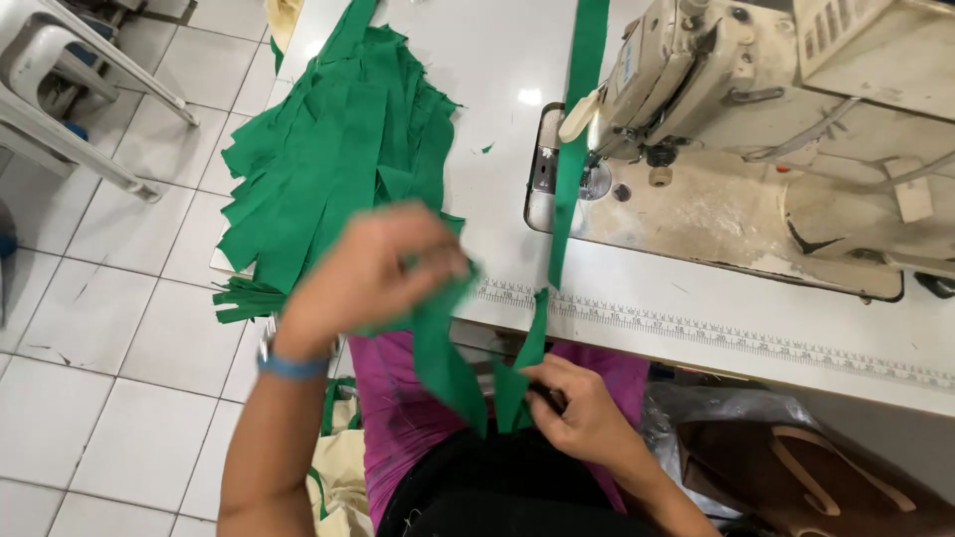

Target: Cutting green fabric strips into shorter segments using scissors at a sewing workstation

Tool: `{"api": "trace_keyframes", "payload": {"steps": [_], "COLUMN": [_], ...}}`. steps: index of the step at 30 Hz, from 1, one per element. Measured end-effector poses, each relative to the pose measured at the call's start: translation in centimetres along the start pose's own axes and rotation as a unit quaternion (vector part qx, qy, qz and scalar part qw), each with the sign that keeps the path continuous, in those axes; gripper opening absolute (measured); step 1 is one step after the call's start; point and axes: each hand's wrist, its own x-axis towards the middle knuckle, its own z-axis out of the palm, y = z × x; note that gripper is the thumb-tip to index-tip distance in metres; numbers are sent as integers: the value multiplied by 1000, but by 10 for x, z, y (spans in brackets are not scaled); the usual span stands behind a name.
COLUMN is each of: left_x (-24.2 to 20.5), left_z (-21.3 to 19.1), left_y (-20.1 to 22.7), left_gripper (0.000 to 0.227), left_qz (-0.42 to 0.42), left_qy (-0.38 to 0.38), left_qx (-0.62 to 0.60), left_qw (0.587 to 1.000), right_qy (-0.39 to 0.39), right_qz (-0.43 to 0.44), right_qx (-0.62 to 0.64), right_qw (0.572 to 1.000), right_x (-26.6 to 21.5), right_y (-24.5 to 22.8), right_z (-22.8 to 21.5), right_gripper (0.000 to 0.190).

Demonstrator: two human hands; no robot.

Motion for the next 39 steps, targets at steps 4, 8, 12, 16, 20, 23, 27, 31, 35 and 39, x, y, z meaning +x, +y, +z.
{"api": "trace_keyframes", "payload": {"steps": [4, 8, 12, 16, 20, 23, 27, 31, 35, 39], "left_x": [34, 24, -5, -26, -40, -41, -37, -26, -22, -25], "left_z": [5, 104, 142, 135, 122, 119, 124, 130, 132, 139], "left_y": [-82, -55, -9, 7, 27, 23, 27, 26, 32, 25], "left_gripper": [44, 61, 40, 15, 18, 19, 19, 13, 14, 17], "left_qz": [-146, -183, -200, -115, 17, 45, 72, 92, 103, 95], "left_qy": [160, 119, -49, 112, 239, 253, 219, 269, 260, 260], "left_qx": [374, 361, 250, 58, -122, -116, -139, -178, -198, -201], "left_qw": [902, 907, 946, 985, 963, 959, 963, 942, 939, 940], "right_qy": [-6, -21, -17, -94, 19, 136, 112, 136, 149, 163], "right_qz": [-29, -88, -117, 36, 102, 36, -91, -145, -176, -194], "right_qx": [-10, -36, -27, 117, 164, 137, 170, -205, -315, -331], "right_qw": [1000, 995, 993, 988, 981, 981, 975, 958, 921, 909], "right_x": [-5, -9, -15, -13, -22, -18, -12, 0, 6, 7], "right_y": [-18, -14, 0, 9, 36, 9, -10, -16, -24, -25], "right_z": [8, 18, 22, 1, -31, -48, -48, -53, -47, -40], "right_gripper": [22, 23, 19, 50, 65, 47, 33, 21, 16, 22]}}
